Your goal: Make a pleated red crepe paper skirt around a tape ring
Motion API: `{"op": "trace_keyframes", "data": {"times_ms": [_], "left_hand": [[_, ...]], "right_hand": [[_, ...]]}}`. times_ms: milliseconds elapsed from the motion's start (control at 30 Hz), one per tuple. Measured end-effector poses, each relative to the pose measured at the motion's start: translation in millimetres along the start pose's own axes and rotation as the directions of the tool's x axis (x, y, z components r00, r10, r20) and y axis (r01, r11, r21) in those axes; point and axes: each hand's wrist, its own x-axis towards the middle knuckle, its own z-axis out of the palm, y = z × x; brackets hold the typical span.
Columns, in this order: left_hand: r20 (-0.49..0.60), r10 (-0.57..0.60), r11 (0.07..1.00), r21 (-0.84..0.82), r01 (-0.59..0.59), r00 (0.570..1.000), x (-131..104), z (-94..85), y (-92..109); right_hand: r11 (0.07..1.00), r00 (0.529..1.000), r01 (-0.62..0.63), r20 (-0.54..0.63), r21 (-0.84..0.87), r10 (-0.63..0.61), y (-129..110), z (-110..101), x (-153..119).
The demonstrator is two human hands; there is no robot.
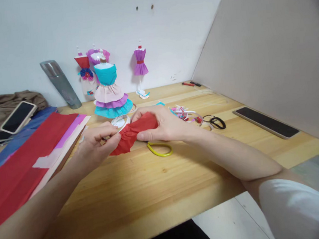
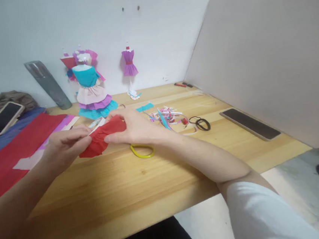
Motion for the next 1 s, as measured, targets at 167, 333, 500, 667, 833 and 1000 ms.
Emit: {"op": "trace_keyframes", "data": {"times_ms": [167,333,500,667,833,1000], "left_hand": [[-0.049,-0.065,0.991,-0.118,0.059,0.997,0,-1.0,-1],[-0.088,-0.106,0.990,-0.107,0.096,0.991,0,-1.8,0],[-0.112,-0.128,0.986,-0.120,0.114,0.986,0,-3.2,4],[-0.123,-0.146,0.979,-0.159,0.126,0.982,1,-1.8,4],[-0.143,-0.187,0.973,-0.166,0.162,0.972,1,-0.8,3],[-0.142,-0.213,0.966,-0.181,0.186,0.967,0,-0.3,5]], "right_hand": [[0.956,0.992,-0.097,-0.050,0.275,0.115,4,1,3],[0.897,0.995,-0.091,0.012,0.433,0.095,6,1,3],[0.823,0.983,-0.171,0.039,0.541,0.179,17,13,5],[0.697,0.958,-0.271,0.119,0.664,0.260,28,32,4],[0.728,0.983,-0.169,0.060,0.664,0.173,29,46,-1],[0.762,0.988,-0.126,0.014,0.635,0.151,28,53,-4]]}}
